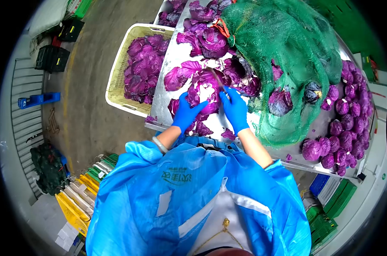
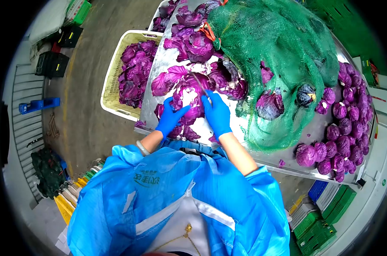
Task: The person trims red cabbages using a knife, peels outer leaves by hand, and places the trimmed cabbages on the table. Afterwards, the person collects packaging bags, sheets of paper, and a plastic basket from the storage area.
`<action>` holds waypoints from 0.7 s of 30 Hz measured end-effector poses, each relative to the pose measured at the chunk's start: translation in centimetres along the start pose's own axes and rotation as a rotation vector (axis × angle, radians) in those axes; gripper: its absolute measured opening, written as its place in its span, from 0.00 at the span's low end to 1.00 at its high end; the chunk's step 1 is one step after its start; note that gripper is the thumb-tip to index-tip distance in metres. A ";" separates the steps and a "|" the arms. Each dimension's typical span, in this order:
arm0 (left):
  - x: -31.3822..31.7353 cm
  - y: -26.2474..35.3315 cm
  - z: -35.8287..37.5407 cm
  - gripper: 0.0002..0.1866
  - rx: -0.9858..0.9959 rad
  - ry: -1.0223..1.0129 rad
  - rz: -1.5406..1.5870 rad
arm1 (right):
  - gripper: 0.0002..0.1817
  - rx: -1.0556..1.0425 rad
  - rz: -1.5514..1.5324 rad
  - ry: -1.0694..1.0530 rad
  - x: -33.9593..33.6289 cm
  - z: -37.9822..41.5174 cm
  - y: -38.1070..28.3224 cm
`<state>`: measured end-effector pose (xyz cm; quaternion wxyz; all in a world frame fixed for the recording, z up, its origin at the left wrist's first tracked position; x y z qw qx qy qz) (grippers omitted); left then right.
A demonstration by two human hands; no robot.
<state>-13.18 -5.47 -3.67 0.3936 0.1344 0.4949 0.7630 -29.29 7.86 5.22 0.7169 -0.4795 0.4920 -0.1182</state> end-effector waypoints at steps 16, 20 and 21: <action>5.5 9.1 -0.2 0.65 0.395 -0.025 -0.769 | 0.20 0.172 0.277 0.021 0.5 -0.8 5.7; 3.9 7.7 2.3 0.64 0.669 -0.020 -0.673 | 0.22 0.039 0.171 0.122 -0.1 -2.3 11.2; 3.0 6.7 1.8 0.65 0.717 -0.054 -0.568 | 0.23 0.153 0.114 0.083 -0.5 -1.5 9.7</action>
Point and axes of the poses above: each hand's wrist, its own z-axis away from the middle knuckle, its own x-axis out of the palm, y = z × x, the point moved 10 cm from there along -z, towards the middle knuckle, and after that the axes turned 4 degrees about y, right-handed, at the moved point
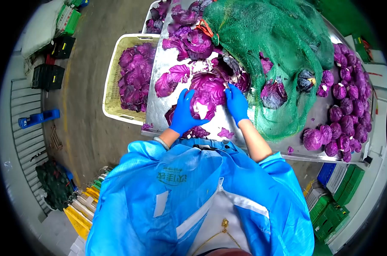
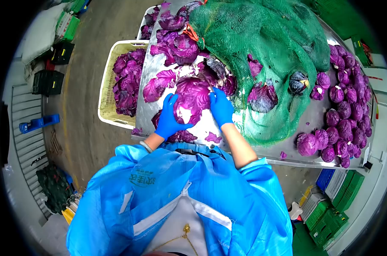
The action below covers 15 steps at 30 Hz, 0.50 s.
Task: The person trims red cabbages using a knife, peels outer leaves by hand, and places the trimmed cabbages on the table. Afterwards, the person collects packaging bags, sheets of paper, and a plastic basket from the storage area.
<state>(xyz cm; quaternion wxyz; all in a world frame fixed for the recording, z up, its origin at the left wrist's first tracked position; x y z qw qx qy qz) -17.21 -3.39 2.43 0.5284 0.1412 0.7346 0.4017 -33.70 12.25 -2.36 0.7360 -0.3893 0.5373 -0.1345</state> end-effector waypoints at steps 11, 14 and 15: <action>-2.4 -0.7 -0.3 0.43 0.024 0.137 0.172 | 0.25 -0.216 -0.017 0.151 -4.6 1.0 -7.0; -1.7 -2.7 -2.8 0.32 -0.271 0.062 0.393 | 0.25 -0.005 -0.394 -0.013 -1.1 3.3 -6.7; -1.6 -3.5 -3.7 0.31 -0.318 0.048 0.422 | 0.26 0.112 -0.472 -0.118 1.3 3.9 -5.6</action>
Point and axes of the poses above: each hand's wrist, its own z-axis away from the middle knuckle, its own x-axis out of the palm, y = z × x, the point moved 10 cm from there along -z, towards the middle knuckle, and after that the axes turned 4 degrees about y, right-handed, at the moved point
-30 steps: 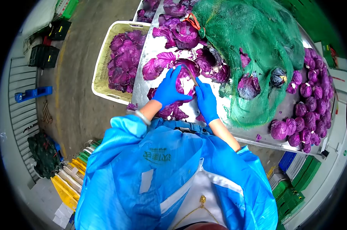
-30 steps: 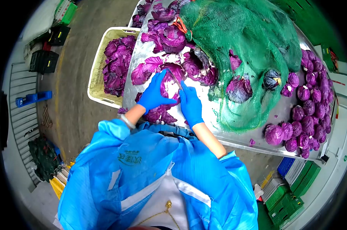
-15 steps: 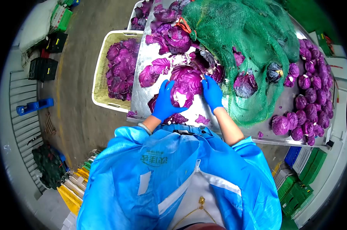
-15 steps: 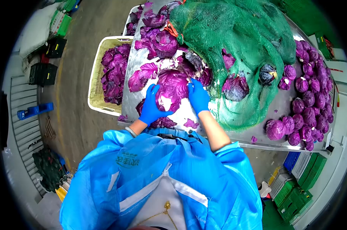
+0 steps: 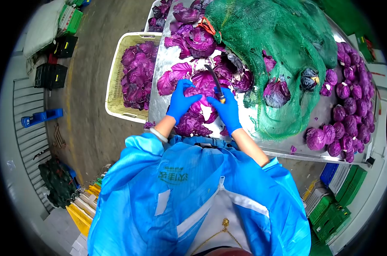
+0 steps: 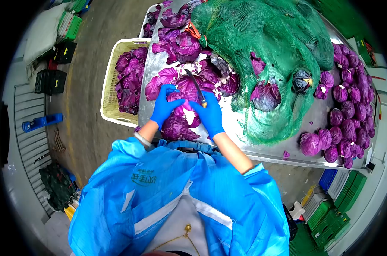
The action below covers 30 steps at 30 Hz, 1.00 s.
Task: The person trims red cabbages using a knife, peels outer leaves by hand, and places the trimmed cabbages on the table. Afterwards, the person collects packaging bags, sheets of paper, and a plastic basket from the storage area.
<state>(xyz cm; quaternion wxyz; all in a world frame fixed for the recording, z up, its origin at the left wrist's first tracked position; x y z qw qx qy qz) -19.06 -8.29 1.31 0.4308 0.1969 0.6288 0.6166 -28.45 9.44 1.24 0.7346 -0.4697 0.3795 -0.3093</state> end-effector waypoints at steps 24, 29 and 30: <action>-0.8 -2.5 5.9 0.40 -0.291 -0.259 0.040 | 0.16 -0.043 -0.001 -0.285 5.3 -2.8 6.8; -2.1 -2.4 6.6 0.35 -0.604 -0.167 1.001 | 0.18 -0.043 0.223 -0.059 1.4 -7.8 6.6; -1.7 -2.5 6.3 0.36 -0.648 -0.198 1.128 | 0.19 -0.103 0.214 0.000 0.6 -8.6 5.9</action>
Point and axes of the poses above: each hand's wrist, its own z-axis away from the middle knuckle, its own x-axis out of the palm, y = z × x, the point moved 10 cm from there along -z, towards the middle knuckle, and after that the axes turned 4 degrees about y, right-handed, at the moved point
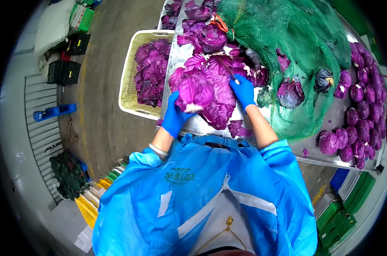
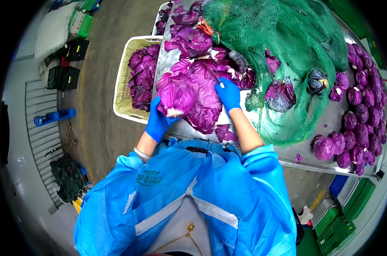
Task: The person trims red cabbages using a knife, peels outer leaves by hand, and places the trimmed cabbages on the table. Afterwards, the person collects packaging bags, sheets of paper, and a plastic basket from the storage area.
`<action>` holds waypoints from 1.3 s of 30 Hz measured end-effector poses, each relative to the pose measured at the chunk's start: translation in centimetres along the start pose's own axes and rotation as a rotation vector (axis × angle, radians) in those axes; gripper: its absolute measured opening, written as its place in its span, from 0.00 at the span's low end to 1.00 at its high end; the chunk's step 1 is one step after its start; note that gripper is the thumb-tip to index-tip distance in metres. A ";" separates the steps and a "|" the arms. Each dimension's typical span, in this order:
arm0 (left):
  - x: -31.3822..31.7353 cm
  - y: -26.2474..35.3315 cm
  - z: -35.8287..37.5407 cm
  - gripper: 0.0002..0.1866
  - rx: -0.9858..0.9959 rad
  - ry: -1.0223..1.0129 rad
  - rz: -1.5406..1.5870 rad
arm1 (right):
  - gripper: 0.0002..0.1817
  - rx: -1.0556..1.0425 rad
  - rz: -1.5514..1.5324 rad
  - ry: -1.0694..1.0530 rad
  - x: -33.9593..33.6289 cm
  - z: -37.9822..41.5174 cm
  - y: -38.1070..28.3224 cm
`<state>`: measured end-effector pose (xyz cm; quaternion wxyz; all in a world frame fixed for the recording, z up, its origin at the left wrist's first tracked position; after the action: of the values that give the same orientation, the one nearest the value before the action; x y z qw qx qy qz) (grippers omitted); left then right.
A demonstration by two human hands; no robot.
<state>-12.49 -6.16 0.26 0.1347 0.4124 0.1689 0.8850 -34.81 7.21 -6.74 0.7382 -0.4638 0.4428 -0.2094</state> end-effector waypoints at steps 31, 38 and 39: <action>7.3 0.5 -4.6 0.61 0.322 0.429 -1.890 | 0.22 -0.141 0.413 0.126 -1.6 6.4 -7.7; 1.4 1.5 -2.9 0.58 0.673 0.098 -1.295 | 0.32 0.085 0.018 0.063 -0.8 2.3 -1.9; 1.3 2.2 -2.5 0.57 0.637 0.059 -1.245 | 0.30 0.074 0.016 0.104 -1.0 2.2 -1.5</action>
<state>-15.47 -8.15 0.52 0.4847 0.2340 0.6286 0.5615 -33.34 8.28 -4.60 0.7326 -0.4212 0.4762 -0.2432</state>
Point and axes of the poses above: each hand's wrist, its own z-axis away from the middle knuckle, its own x-axis out of the palm, y = z × x, the point moved 10 cm from there along -z, towards the middle knuckle, and after that the axes turned 4 degrees about y, right-handed, at the moved point
